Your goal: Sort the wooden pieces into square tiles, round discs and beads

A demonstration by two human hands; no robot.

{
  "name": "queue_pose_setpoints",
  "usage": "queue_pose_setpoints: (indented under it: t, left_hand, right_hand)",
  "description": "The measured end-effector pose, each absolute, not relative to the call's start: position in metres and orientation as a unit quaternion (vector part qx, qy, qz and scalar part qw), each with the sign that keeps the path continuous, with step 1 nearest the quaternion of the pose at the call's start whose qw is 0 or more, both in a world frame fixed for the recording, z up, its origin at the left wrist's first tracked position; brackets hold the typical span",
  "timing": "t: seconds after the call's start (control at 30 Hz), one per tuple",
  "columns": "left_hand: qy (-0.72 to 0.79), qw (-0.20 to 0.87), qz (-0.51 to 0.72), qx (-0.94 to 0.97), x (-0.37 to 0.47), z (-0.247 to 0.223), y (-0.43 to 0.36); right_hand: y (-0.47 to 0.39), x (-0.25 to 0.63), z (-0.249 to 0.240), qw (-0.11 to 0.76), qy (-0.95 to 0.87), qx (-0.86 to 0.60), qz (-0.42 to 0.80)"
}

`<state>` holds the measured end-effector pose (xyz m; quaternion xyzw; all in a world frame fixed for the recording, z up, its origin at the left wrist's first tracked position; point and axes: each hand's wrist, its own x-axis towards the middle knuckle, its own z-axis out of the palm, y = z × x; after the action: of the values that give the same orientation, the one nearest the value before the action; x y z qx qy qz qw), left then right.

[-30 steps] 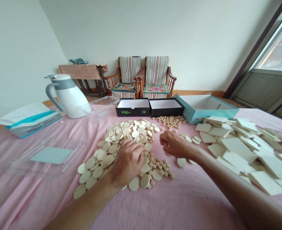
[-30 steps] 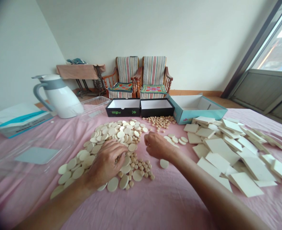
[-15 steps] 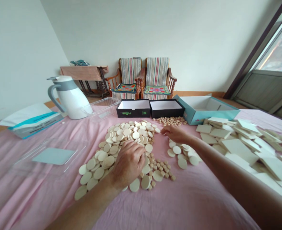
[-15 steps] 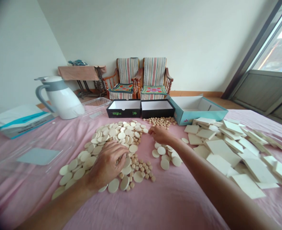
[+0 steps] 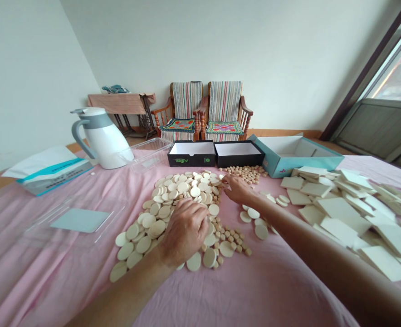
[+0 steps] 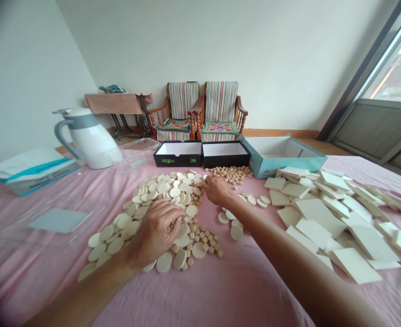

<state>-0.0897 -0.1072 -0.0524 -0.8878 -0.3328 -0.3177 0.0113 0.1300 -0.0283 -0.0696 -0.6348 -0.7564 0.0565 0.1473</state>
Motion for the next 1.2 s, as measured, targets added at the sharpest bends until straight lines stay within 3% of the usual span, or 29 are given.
queue_pose_setpoints:
  t: [0.47,0.7,1.2]
  left_hand:
    - [-0.29,-0.031,-0.442,-0.848,-0.092,-0.055,-0.101]
    - [-0.324,-0.13,-0.48,-0.805,-0.086,-0.043,-0.097]
    - [-0.209,-0.009,-0.246,-0.946,-0.087,-0.012,-0.05]
  right_hand:
    - [-0.098,0.184,-0.035,0.211,-0.706,-0.676,0.028]
    - [-0.135,0.157,-0.053,0.327,-0.706,-0.628,0.022]
    - [-0.15,0.132,-0.072,0.287,-0.794,-0.535,-0.03]
